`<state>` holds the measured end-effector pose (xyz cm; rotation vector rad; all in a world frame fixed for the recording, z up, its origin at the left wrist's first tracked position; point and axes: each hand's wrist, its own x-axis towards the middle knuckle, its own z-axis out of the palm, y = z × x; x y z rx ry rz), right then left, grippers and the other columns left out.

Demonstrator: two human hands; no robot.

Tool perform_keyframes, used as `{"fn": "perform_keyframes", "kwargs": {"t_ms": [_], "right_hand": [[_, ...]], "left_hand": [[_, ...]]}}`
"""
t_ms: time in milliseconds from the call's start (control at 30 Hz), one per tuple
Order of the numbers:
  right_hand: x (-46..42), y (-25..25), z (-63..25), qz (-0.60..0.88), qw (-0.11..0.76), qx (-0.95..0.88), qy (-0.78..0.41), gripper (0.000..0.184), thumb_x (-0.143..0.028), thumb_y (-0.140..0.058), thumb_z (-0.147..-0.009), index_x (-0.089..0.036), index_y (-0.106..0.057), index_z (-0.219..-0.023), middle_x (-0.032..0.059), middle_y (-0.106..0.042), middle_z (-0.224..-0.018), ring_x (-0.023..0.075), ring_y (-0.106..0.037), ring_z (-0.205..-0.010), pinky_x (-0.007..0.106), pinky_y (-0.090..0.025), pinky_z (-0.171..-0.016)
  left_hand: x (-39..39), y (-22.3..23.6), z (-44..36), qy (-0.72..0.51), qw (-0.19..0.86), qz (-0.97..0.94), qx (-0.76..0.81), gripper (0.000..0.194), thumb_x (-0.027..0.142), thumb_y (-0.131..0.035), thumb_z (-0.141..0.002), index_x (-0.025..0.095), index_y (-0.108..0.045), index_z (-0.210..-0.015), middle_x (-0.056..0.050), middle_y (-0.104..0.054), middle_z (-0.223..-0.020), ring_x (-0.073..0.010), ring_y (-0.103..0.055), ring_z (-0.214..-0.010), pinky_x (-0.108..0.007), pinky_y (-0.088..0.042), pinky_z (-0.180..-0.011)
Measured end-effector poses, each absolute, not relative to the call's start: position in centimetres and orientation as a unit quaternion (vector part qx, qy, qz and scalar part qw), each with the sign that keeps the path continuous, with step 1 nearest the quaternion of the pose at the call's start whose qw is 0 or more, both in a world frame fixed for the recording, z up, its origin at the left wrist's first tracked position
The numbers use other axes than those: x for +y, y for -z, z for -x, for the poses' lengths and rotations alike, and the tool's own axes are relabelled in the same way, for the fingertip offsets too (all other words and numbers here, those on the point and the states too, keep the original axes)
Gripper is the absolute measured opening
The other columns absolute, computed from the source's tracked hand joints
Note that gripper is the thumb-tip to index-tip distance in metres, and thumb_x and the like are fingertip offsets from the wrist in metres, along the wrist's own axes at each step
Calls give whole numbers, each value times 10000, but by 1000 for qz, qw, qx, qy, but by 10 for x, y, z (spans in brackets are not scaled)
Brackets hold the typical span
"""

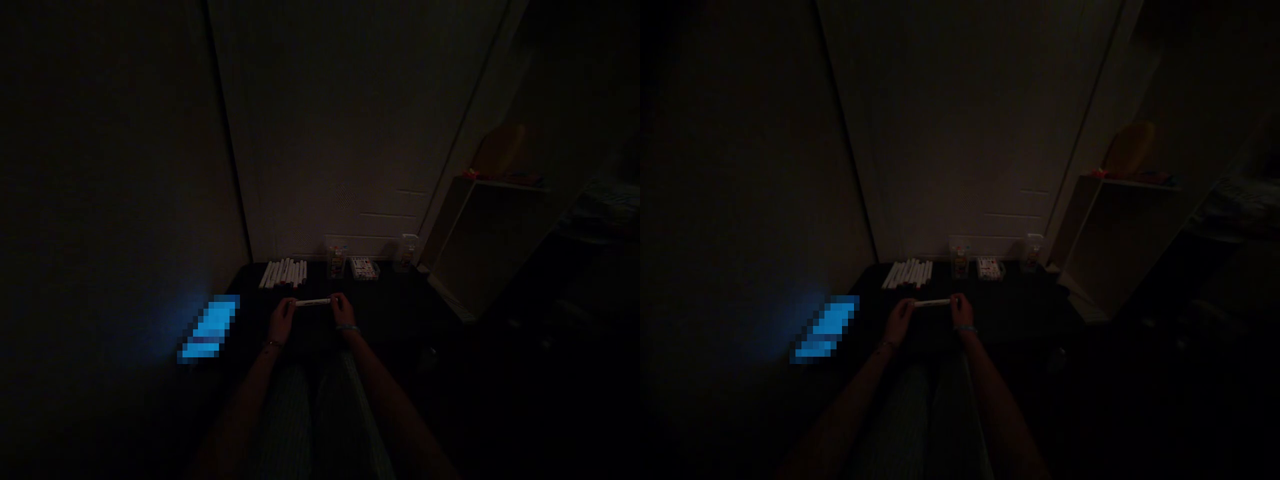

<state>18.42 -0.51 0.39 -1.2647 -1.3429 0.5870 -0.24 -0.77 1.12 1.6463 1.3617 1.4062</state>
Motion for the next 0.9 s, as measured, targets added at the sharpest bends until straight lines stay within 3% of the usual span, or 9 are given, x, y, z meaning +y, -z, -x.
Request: {"fn": "perform_keyframes", "kwargs": {"t_ms": [500, 633, 767, 900], "right_hand": [[1, 2, -180, 549, 560, -581, -219, 248, -348, -364, -822, -201, -556, -876, 17, -592, -846, 141, -534, -800, 244, -398, -733], [7, 5, -176, 601, 501, -599, -168, 244, -324, -323, -852, -231, -546, -889, 16, -586, -856, 151, -538, -811, 269, -402, -733], [7, 2, -171, 648, 422, -626, -103, 283, -325, -246, -880, -256, -501, -981, 29, -555, -938, 169, -528, -867, 298, -403, -745], [2, -3, -170, 655, 378, -649, -83, 303, -320, -209, -891, -250, -495, -964, 38, -533, -928, 171, -519, -857, 301, -401, -734]], "left_hand": [[-1, -11, 7, -514, 287, -598, 544, 397, 546, -444, -685, 222, -582, -869, -13, -638, -881, -187, -571, -862, -302, -427, -789], [13, -1, 16, -480, 282, -610, 563, 413, 589, -446, -655, 259, -565, -873, -3, -637, -881, -220, -576, -848, -357, -444, -772], [21, 5, 19, -437, 251, -613, 609, 376, 616, -343, -699, 347, -505, -905, 63, -629, -866, -195, -569, -835, -368, -449, -757], [17, 3, 14, -423, 244, -619, 615, 395, 578, -344, -713, 303, -518, -937, 16, -632, -871, -203, -575, -782, -332, -459, -684]]}}
